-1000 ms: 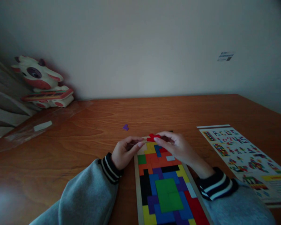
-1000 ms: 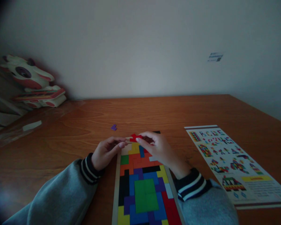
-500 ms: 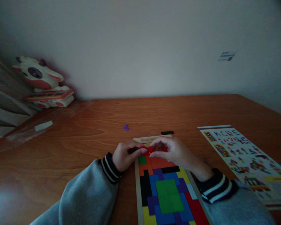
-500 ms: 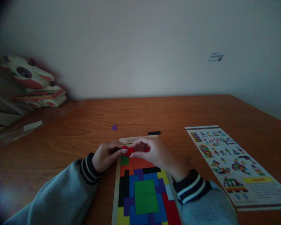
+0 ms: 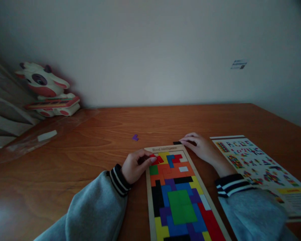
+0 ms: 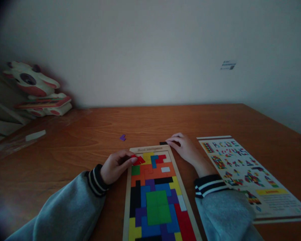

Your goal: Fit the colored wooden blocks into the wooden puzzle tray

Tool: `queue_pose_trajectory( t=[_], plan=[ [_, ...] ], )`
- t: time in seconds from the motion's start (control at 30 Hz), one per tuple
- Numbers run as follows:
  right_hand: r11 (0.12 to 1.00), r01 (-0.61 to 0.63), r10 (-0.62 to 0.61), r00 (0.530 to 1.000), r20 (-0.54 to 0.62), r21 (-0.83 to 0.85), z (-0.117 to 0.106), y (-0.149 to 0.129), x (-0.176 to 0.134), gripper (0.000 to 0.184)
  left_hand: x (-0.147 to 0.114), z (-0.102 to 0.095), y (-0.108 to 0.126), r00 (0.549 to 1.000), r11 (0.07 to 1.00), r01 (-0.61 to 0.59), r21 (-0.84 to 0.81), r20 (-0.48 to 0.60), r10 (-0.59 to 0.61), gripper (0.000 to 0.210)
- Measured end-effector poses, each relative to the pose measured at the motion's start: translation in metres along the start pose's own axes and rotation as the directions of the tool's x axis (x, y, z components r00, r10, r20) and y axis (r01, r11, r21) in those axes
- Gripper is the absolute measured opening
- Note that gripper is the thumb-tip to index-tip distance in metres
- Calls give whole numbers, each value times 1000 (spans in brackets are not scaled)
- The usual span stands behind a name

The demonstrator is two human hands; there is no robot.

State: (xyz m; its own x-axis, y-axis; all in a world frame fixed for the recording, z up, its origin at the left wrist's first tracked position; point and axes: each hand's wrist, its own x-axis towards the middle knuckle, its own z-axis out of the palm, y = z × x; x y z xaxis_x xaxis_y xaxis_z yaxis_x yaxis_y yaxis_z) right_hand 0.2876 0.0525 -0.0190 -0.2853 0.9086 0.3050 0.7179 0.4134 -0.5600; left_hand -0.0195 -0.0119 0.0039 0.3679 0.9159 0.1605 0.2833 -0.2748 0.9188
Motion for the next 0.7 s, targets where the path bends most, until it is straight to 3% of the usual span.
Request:
queue_pose_trajectory(
  t=[0.23,0.4,0.57,0.7],
  plan=[
    [998,-61,61,998,-4,24,-19,17,-4,29,-2,-1,-2,1000,993,-10,115,24,7,24],
    [972,-191,177,978,109,139,-21,-4,-5,29,-1,-1,0,1000,994,8,111,17,-10,26],
    [959,-177,116,958,262,223,-13,-33,-6,30,-2,0,0,999,990,-21,142,27,17,27],
    [973,-138,78,952,297,186,-7,-35,-6,30,-3,0,1,993,961,-115,252,44,107,26]
  ],
)
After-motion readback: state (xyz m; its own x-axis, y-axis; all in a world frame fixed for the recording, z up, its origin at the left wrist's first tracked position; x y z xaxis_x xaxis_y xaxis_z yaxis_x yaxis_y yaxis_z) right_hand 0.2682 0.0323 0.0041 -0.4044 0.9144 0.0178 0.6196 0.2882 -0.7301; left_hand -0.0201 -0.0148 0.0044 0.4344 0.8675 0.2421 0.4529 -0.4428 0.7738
